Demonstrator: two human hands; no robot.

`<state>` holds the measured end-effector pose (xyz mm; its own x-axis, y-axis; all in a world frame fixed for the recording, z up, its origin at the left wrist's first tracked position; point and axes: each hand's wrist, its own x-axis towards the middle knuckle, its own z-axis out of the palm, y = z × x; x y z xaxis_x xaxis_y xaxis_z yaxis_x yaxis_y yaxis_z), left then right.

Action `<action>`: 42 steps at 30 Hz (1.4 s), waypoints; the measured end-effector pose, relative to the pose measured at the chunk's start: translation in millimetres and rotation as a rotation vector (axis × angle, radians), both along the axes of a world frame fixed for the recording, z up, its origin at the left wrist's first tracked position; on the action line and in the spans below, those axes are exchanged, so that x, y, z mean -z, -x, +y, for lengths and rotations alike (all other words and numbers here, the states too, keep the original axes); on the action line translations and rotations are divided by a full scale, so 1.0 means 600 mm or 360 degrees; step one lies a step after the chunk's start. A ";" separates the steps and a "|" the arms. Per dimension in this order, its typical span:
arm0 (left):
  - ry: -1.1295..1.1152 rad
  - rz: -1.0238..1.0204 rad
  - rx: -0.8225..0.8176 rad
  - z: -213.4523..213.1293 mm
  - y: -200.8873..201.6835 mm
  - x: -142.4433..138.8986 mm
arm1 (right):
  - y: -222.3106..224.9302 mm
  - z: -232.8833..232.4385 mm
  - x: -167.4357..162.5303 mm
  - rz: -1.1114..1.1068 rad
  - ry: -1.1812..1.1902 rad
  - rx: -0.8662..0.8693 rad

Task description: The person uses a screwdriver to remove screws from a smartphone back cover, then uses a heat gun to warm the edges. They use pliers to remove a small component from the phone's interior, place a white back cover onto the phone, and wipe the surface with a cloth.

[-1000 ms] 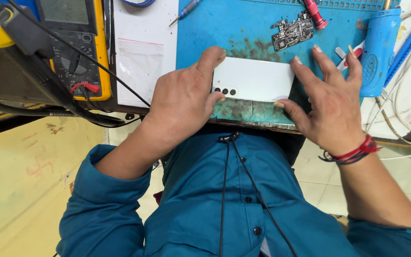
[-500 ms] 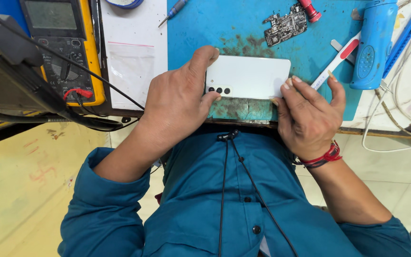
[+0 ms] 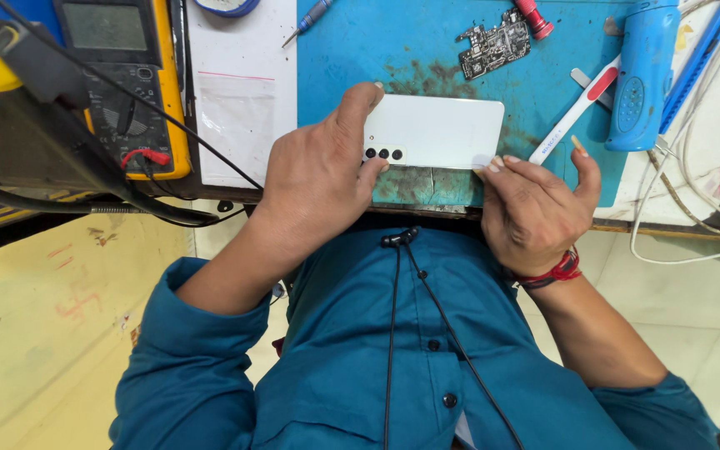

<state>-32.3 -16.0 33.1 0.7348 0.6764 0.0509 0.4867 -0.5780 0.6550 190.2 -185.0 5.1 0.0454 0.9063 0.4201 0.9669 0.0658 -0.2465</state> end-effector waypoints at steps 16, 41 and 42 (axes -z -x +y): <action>0.0043 -0.0991 -0.0256 -0.107 0.060 0.040 | 0.024 -0.026 -0.036 0.0638 -0.0182 -0.0017; -0.0560 -0.0966 -0.0253 -0.033 -0.008 0.060 | 0.073 0.030 -0.077 0.2278 0.0574 -0.0866; -0.0558 -0.0952 -0.0284 -0.026 -0.011 0.055 | 0.071 0.032 -0.075 0.2379 0.0519 -0.0765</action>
<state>-25.7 -31.9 0.2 0.3927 0.6538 0.6468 0.2091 -0.7483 0.6295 147.8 -166.0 50.4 -0.0836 0.9948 0.0576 -0.2374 0.0363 -0.9707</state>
